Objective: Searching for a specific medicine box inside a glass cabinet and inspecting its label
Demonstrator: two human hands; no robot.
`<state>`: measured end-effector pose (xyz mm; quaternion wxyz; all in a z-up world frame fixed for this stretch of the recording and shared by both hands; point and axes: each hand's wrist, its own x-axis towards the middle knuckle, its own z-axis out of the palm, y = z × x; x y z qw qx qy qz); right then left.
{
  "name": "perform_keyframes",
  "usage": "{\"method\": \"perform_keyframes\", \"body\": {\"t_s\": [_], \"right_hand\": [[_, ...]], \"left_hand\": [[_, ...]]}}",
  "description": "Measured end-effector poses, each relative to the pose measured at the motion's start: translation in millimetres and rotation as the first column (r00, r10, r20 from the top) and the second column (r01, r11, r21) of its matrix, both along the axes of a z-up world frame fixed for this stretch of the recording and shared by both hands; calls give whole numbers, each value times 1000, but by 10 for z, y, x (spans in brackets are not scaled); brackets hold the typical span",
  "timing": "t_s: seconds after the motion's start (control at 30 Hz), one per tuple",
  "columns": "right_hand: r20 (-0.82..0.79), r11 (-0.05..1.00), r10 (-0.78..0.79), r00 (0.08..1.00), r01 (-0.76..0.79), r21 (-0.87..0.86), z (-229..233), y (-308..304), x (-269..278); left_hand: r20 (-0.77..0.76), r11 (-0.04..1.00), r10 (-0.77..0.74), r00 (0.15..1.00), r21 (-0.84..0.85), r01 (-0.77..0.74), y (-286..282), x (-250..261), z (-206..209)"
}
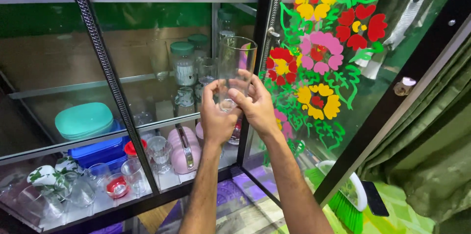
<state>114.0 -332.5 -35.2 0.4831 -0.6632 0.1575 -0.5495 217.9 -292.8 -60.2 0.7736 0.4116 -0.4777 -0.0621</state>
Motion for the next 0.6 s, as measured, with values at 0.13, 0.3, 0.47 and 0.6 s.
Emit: {"method": "perform_keyframes", "body": {"t_s": [0.13,0.3,0.47,0.6], "right_hand": [[-47,999,24,999,-25,-34,58,-3,-53],[-77,988,151,986,-152,-10,59,-39,-184],[5,978,202,979,-202,57,-87,-130,-230],[1,974,220,975,-220,49,-119,-85,-258]], "left_hand": [[-136,991,-126,983,37,132,43,-53,33],[-208,958,-273,939,24,284,47,84,-70],[-244,910,-395,886,26,413,183,12,-56],[-288,854,-485,825,48,519,131,-113,-177]]}}
